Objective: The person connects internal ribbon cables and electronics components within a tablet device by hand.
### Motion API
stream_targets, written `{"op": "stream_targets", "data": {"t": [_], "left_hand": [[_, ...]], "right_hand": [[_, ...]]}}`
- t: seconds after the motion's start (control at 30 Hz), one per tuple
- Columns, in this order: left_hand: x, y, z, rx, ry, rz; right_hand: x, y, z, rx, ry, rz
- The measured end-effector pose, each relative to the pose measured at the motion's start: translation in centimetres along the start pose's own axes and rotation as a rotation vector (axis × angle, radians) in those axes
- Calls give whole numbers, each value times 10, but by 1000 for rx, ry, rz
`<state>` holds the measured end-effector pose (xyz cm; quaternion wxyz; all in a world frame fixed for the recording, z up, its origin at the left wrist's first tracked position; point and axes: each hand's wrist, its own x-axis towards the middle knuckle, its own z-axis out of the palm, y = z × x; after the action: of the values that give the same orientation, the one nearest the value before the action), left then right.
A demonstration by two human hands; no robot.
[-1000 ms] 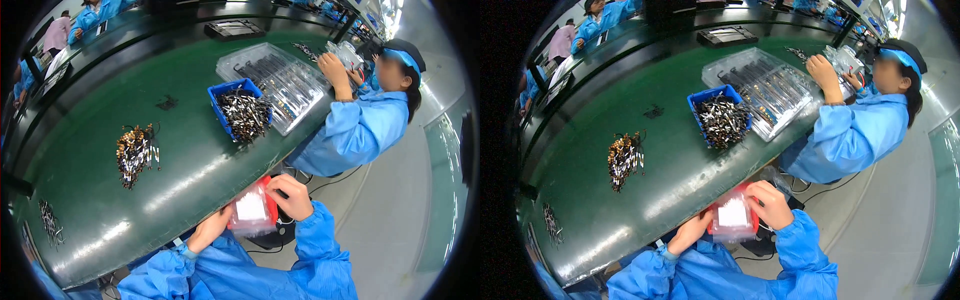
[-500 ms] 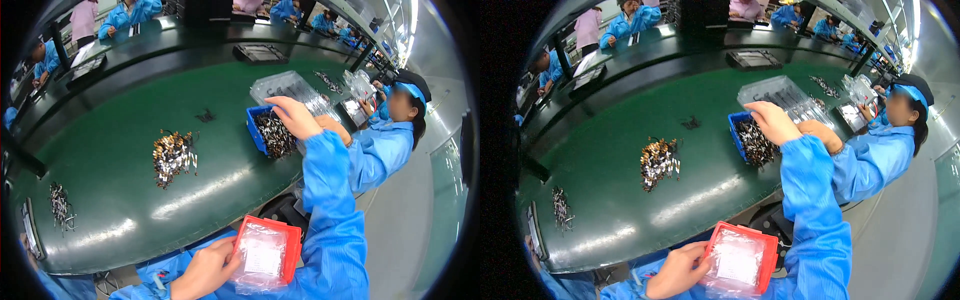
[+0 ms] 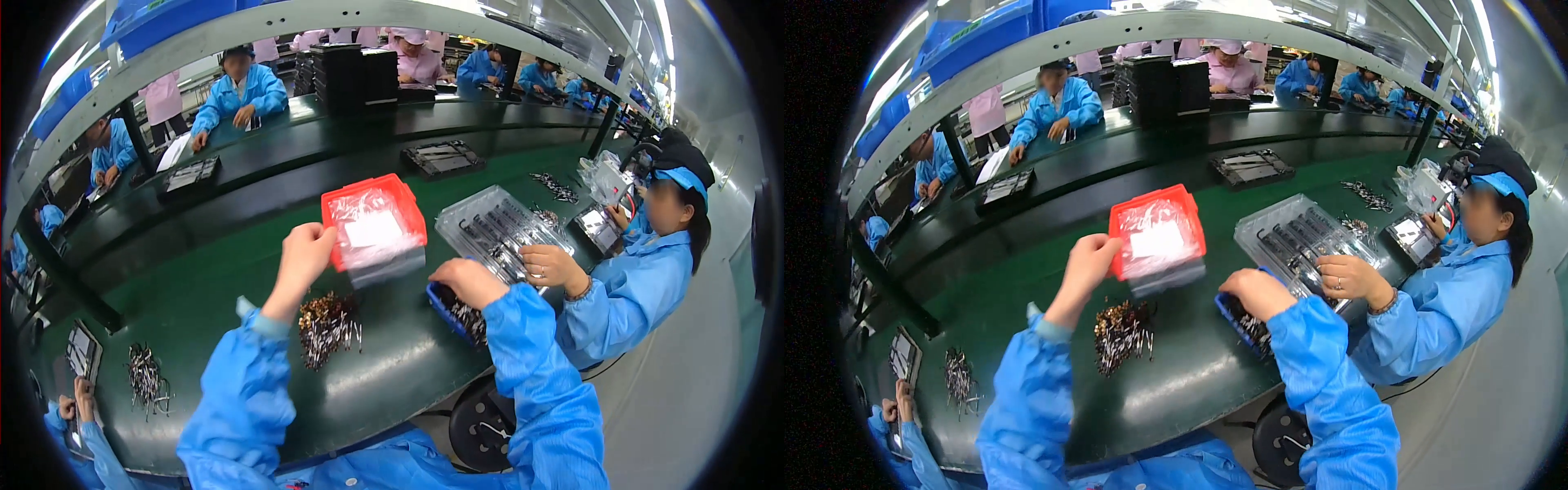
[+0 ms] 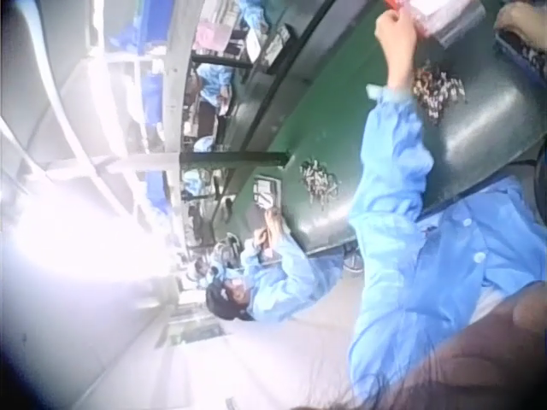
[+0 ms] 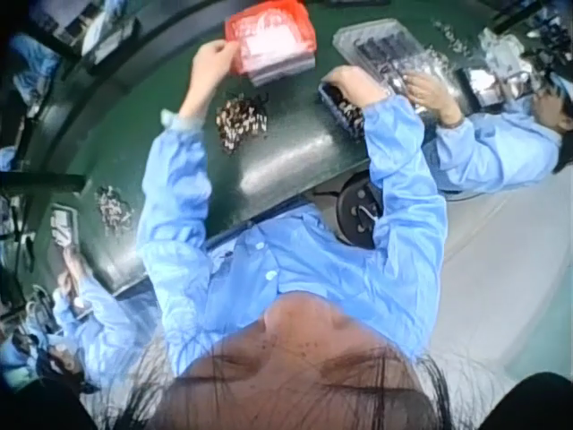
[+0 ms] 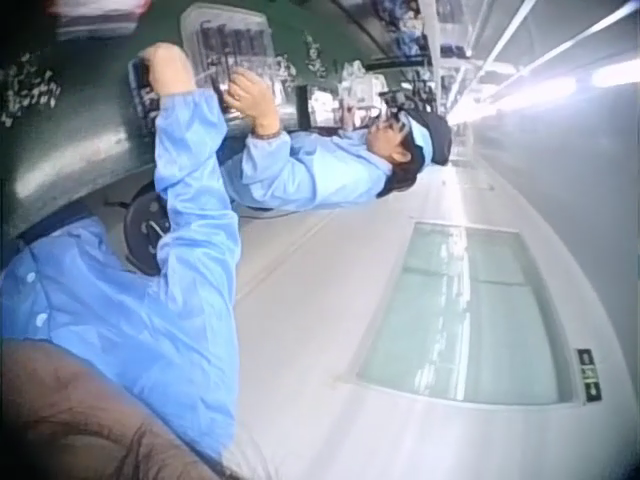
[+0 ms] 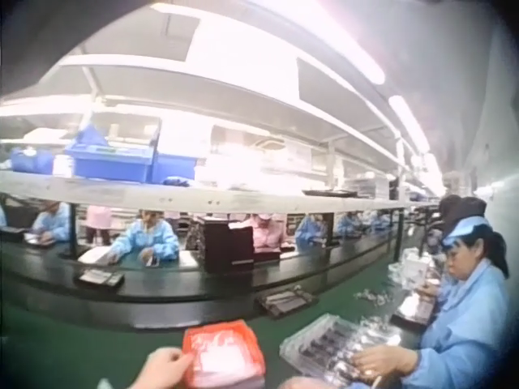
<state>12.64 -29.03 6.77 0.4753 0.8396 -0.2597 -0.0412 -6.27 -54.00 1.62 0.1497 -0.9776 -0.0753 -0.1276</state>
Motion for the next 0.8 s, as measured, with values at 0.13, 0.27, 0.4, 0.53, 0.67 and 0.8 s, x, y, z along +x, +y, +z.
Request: {"op": "stream_targets", "data": {"t": [0.13,0.27,0.4,0.53,0.67,0.8], "left_hand": [[52,-12,83,-100,69,-25],[56,-5,135,-100,111,-50],[51,-8,161,-79,49,-66],[49,-18,160,-55,19,-46],[52,-22,110,-97,-108,-68],[6,-11,8,-28,-230,68]], "right_hand": [[-2,-15,5,97,54,-1],[3,-12,3,68,51,6],[4,-7,6,117,60,43],[13,-3,13,143,135,-10],[21,3,8,82,138,-2],[17,-28,-33,117,364,-65]]}}
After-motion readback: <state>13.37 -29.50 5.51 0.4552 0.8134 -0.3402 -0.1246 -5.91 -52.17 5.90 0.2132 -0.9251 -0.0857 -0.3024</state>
